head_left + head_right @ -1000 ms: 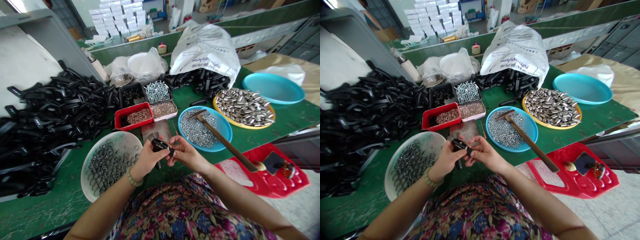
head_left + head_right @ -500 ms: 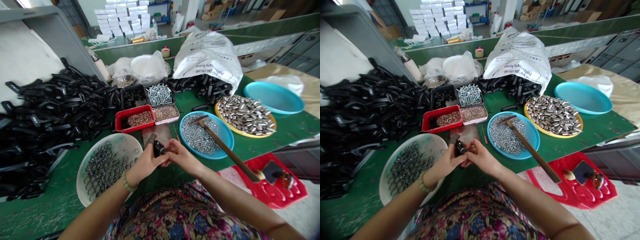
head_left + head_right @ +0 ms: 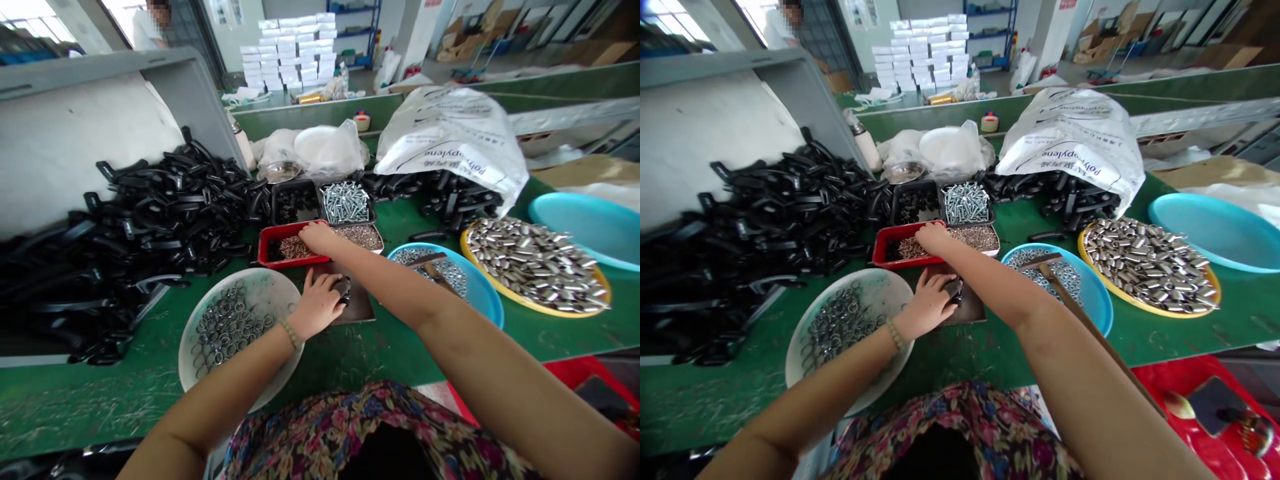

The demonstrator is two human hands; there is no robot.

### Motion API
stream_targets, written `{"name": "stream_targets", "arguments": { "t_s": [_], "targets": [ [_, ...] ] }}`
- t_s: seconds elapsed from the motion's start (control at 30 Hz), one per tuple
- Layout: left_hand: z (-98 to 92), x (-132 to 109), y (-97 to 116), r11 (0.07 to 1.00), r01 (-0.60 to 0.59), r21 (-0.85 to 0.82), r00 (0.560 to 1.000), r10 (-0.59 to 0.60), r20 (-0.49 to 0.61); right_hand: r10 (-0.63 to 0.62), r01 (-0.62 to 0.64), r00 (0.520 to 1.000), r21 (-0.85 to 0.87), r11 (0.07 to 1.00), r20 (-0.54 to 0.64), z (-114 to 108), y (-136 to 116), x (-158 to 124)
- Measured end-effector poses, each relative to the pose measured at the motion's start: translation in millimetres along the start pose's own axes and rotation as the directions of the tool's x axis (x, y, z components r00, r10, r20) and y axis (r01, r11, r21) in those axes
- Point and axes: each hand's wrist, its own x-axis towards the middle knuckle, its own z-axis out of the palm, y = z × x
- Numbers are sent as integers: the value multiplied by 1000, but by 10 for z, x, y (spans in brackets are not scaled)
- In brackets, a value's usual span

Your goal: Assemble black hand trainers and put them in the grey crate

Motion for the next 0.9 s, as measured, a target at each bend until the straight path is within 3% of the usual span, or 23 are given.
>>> {"name": "stream_targets", "arguments": {
  "t_s": [0.2, 0.3, 0.37, 0.47, 0.53, 0.73, 0.9],
  "targets": [
    [-48, 32, 39, 977, 202, -76, 979, -201, 16, 92, -87, 992, 59, 995, -89, -89, 101, -249],
    [-47, 55, 48, 961, 252, -118, 968, -251, 16, 104, -89, 987, 122, 988, -119, -123, 138, -670],
    [-46, 44, 49, 961, 238, -138, 971, -240, 3, 121, -86, 986, 270, 959, -114, -93, 160, -1040],
    [-45, 22, 52, 962, 236, -137, 971, -238, 1, 253, -227, 967, 486, 844, 13, 1, 173, -1497],
    [-45, 18, 55, 960, 250, -126, 968, -251, 9, 295, -295, 953, 436, 850, 70, 57, 154, -1641],
    [-46, 27, 60, 960, 250, -122, 968, -252, 4, 248, -247, 969, 179, 952, 16, 106, -23, -1581],
    [-43, 26, 65, 960, 257, -108, 966, -257, 19, 82, -82, 997, -5, 997, 11, 129, -122, -1649]
  ]
}}
